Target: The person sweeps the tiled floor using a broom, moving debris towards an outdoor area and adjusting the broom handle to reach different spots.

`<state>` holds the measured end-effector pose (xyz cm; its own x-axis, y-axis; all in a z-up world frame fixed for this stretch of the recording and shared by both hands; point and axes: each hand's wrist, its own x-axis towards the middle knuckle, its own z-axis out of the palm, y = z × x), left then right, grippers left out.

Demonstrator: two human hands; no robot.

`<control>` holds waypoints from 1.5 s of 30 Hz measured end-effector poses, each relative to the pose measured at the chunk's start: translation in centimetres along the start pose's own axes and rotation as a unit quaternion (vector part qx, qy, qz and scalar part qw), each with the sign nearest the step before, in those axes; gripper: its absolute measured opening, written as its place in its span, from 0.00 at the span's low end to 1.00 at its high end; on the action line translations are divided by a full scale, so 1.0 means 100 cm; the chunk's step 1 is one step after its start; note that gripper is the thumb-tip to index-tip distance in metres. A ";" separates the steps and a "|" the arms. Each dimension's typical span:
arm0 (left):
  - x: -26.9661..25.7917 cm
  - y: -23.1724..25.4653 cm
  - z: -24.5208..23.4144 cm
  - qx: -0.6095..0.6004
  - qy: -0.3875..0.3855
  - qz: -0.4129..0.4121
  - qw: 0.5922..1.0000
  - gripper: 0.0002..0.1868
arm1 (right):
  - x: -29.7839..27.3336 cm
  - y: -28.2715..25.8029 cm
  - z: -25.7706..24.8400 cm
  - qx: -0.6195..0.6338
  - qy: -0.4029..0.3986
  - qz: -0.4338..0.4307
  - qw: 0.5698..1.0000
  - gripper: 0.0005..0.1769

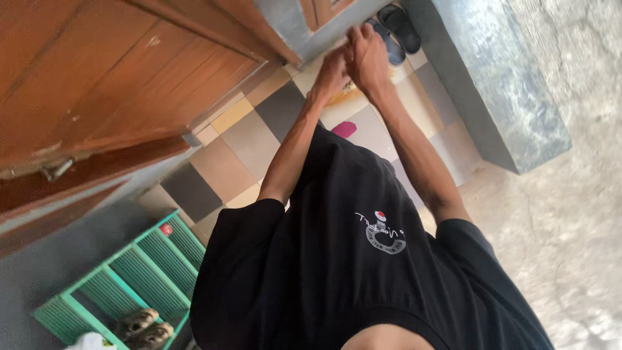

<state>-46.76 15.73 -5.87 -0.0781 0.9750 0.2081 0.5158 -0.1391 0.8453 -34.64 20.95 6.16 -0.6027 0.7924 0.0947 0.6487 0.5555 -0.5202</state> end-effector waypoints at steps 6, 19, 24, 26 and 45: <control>-0.040 0.002 0.045 -0.021 -0.006 -0.053 0.998 0.06 | 0.021 0.057 0.066 -0.219 -0.261 0.044 0.939 0.15; -0.109 0.057 0.080 -0.029 -0.033 -0.084 0.996 0.12 | -0.114 0.192 0.087 0.076 -0.469 0.369 0.799 0.16; -0.164 0.069 0.099 -0.035 -0.007 -0.142 0.989 0.10 | -0.164 0.206 0.094 0.148 -0.458 0.456 0.749 0.11; -0.192 0.074 0.098 -0.035 0.011 -0.136 0.990 0.11 | -0.191 0.197 0.104 0.147 -0.443 0.480 0.743 0.11; -0.279 0.082 0.083 -0.094 -0.015 -0.218 0.971 0.10 | -0.481 0.214 -0.042 -0.145 -0.365 0.436 0.810 0.45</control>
<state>-33.30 -11.14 -8.83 -0.2284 0.9524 -0.2018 0.2736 0.2617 0.9255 10.16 -4.22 -6.00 0.0968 0.6142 -0.7832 0.9937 -0.0146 0.1113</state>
